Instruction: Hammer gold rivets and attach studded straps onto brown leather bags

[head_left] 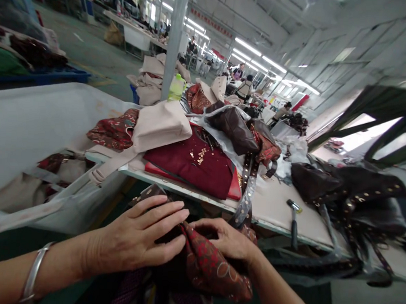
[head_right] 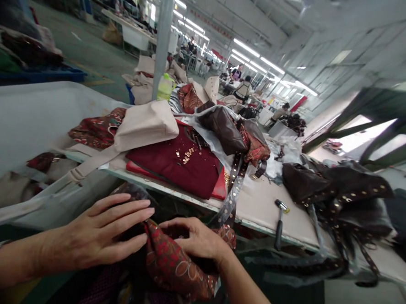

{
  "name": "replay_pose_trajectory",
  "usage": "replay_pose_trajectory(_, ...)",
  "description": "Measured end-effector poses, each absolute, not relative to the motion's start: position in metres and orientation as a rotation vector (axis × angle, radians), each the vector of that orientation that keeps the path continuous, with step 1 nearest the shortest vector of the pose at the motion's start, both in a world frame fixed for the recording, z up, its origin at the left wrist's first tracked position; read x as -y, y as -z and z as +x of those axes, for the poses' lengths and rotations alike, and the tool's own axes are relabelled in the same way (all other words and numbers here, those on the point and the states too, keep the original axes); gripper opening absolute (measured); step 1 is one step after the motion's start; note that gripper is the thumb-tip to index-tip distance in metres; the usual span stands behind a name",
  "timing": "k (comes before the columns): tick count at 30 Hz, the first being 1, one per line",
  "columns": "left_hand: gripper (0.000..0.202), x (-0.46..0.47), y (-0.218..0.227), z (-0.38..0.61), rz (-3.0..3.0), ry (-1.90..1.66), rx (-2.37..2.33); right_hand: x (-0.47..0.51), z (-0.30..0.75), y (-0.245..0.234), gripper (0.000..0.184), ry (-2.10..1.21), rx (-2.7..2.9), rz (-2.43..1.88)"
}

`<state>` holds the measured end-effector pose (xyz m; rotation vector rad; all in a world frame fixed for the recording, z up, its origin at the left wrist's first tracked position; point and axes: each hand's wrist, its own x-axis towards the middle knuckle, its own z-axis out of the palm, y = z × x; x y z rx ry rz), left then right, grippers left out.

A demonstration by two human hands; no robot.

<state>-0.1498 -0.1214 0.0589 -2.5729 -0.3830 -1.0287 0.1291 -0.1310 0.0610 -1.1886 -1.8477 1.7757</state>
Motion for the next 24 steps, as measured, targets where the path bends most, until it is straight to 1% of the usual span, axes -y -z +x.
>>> replay_pose_trajectory(4,0.023,0.118,-0.058,-0.142,-2.588,1.033,0.485,0.135,0.115,-0.062,0.03,-1.725,1.695,-1.211)
replay_pose_trajectory(7,0.02,0.113,-0.063,-0.139,-2.628,1.002,0.514,0.136,0.111,-0.06,0.025,-1.691,1.622,-1.237)
replay_pose_trajectory(8,0.018,0.112,-0.064,-0.14,-2.649,0.981,0.481,0.135,0.113,-0.059,0.023,-1.604,1.654,-1.292)
replay_pose_trajectory(9,0.018,0.111,-0.066,-0.141,-2.67,0.957,0.44,0.134,0.115,-0.058,0.019,-1.432,1.714,-1.377)
replay_pose_trajectory(11,0.017,0.108,-0.066,-0.144,-2.717,0.899,0.373,0.131,0.122,-0.054,0.012,-0.866,1.884,-1.518)
replay_pose_trajectory(13,0.014,0.105,-0.066,-0.147,-2.755,0.871,0.386,0.13,0.127,-0.051,0.009,-0.204,2.053,-1.475)
replay_pose_trajectory(14,0.013,0.102,-0.065,-0.148,-2.774,0.864,0.411,0.131,0.127,-0.051,0.013,0.055,2.129,-1.381)
replay_pose_trajectory(15,0.014,0.099,-0.065,-0.149,-2.789,0.861,0.444,0.133,0.126,-0.053,0.017,0.222,2.191,-1.274)
replay_pose_trajectory(16,0.016,0.096,-0.065,-0.15,-2.797,0.855,0.476,0.137,0.123,-0.057,0.02,0.299,2.228,-1.179)
replay_pose_trajectory(17,0.018,0.093,-0.066,-0.15,-2.8,0.841,0.501,0.142,0.12,-0.062,0.021,0.292,2.248,-1.101)
replay_pose_trajectory(18,0.019,0.089,-0.067,-0.15,-2.804,0.822,0.513,0.147,0.116,-0.069,0.02,0.209,2.26,-1.04)
replay_pose_trajectory(20,0.017,0.082,-0.069,-0.15,-2.817,0.79,0.514,0.157,0.108,-0.082,0.021,-0.076,2.281,-0.947)
replay_pose_trajectory(21,0.015,0.08,-0.07,-0.15,-2.829,0.788,0.513,0.16,0.106,-0.087,0.024,-0.213,2.302,-0.922)
replay_pose_trajectory(22,0.013,0.079,-0.07,-0.15,-2.848,0.785,0.512,0.161,0.104,-0.089,0.032,-0.322,2.332,-0.931)
replay_pose_trajectory(23,0.011,0.078,-0.07,-0.15,-2.857,0.799,0.508,0.16,0.102,-0.088,0.04,-0.413,2.358,-0.974)
replay_pose_trajectory(24,0.009,0.079,-0.07,-0.149,-2.859,0.818,0.492,0.157,0.101,-0.084,0.044,-0.491,2.369,-1.04)
